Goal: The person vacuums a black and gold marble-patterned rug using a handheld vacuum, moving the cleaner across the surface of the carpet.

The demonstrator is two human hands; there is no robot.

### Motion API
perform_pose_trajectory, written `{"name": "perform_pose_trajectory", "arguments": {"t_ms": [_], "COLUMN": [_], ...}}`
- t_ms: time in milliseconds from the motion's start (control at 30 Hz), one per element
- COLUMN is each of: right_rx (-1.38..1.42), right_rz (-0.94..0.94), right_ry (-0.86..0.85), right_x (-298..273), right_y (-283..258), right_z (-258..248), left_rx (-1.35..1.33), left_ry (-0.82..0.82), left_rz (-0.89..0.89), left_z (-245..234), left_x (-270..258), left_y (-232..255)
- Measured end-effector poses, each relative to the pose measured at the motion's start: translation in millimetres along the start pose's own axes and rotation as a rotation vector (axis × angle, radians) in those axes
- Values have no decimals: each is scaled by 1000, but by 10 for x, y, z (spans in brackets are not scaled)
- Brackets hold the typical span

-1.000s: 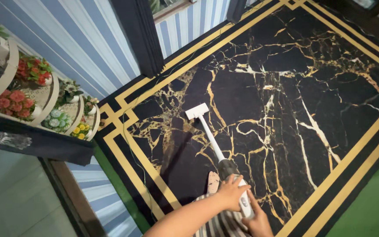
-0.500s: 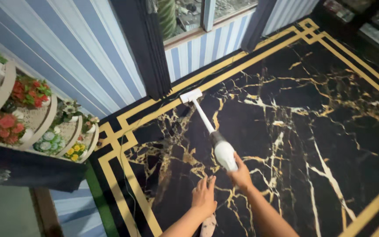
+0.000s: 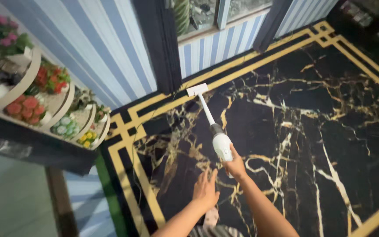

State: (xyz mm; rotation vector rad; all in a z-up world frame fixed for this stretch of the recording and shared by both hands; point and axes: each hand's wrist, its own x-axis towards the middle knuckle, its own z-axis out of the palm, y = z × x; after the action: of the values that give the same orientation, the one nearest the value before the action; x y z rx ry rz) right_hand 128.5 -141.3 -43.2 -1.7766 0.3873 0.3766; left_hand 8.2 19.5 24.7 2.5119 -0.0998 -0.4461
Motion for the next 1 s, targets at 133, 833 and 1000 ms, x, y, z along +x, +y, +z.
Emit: {"name": "perform_pose_trajectory", "arguments": {"t_ms": [133,833,1000], "right_rx": [-36,-112,-18], "right_rz": [-114,207,-29], "right_ry": [-60,-93,-125], "right_x": [-915,-2313,-1082], "right_y": [393,723,127], "right_z": [-255,-305,141], "left_rx": [22,67,-22], "left_ry": [-43,-254,44], "left_rz": [54,291,97], "left_z": [-25,285,95], "left_x": [-306,-761,-371], "left_y": [149,-28,-294]}}
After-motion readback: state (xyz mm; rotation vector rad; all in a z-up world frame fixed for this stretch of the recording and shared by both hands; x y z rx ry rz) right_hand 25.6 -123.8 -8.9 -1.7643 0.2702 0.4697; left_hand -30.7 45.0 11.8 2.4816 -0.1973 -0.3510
